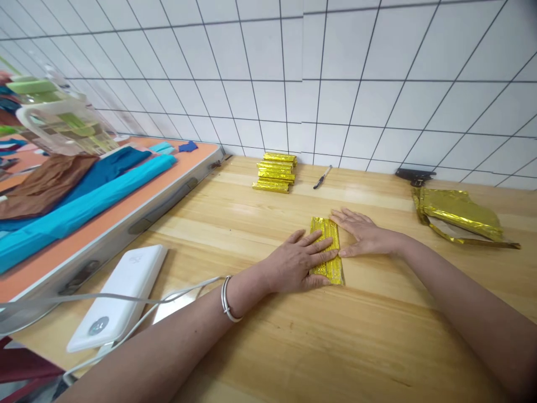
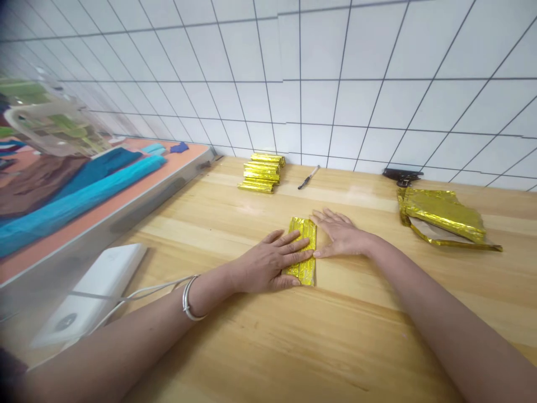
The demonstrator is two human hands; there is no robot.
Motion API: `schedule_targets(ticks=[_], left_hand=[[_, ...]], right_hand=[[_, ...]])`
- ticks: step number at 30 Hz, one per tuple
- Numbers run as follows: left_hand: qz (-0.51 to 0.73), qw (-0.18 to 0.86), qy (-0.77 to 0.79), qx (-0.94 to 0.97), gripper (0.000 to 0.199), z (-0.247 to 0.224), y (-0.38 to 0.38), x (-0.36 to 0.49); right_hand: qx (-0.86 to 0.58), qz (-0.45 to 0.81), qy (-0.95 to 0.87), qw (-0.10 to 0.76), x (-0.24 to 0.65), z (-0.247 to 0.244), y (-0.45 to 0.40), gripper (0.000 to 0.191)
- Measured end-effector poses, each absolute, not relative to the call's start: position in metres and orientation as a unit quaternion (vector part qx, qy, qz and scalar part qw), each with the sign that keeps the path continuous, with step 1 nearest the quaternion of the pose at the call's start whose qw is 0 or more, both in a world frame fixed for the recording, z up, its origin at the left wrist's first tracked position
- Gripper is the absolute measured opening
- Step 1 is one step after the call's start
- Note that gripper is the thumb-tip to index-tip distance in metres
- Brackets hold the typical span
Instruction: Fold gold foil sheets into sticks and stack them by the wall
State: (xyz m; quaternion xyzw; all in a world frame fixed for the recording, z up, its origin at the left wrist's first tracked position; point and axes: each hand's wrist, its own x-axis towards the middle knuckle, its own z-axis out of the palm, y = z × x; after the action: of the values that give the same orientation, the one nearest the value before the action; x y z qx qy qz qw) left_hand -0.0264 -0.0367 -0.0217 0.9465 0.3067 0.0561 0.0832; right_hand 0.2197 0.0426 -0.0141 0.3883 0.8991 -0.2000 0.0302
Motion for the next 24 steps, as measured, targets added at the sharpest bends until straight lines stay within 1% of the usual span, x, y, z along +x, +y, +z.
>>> schedule_targets(ticks=[2, 6, 10, 12, 18, 21, 24], left_hand=[[0.062, 0.079, 0.307, 0.946, 0.063, -0.021, -0.037, -0.026], [0.069, 0.074, 0.306, 0.947, 0.063, -0.020, -0.038, -0.026], [0.067, 0.078, 0.306, 0.946, 0.063, -0.018, -0.039, -0.026], [0.067, 0.080, 0.305, 0.947, 0.063, -0.018, -0.040, -0.025], [0.065, 0.085, 0.303, 0.947, 0.063, -0.016, -0.040, -0.025], [0.069, 0.082, 0.299, 0.948, 0.062, -0.015, -0.040, -0.025], [0.074, 0.077, 0.302, 0.947, 0.063, -0.015, -0.040, -0.026]], right_hand=[[0.380, -0.215, 0.899, 0.023, 0.222, -0.011, 0.047, 0.094], [0.369, -0.232, 0.900, 0.001, 0.227, -0.011, 0.049, 0.076], [0.411, -0.173, 0.894, -0.042, 0.224, -0.024, 0.047, 0.082], [0.423, -0.153, 0.891, -0.059, 0.221, -0.033, 0.048, 0.080], [0.480, -0.130, 0.854, -0.154, 0.218, -0.046, 0.067, 0.063], [0.490, -0.120, 0.844, -0.184, 0.215, -0.040, 0.068, 0.055], [0.481, -0.116, 0.842, -0.214, 0.205, -0.028, 0.052, 0.050]])
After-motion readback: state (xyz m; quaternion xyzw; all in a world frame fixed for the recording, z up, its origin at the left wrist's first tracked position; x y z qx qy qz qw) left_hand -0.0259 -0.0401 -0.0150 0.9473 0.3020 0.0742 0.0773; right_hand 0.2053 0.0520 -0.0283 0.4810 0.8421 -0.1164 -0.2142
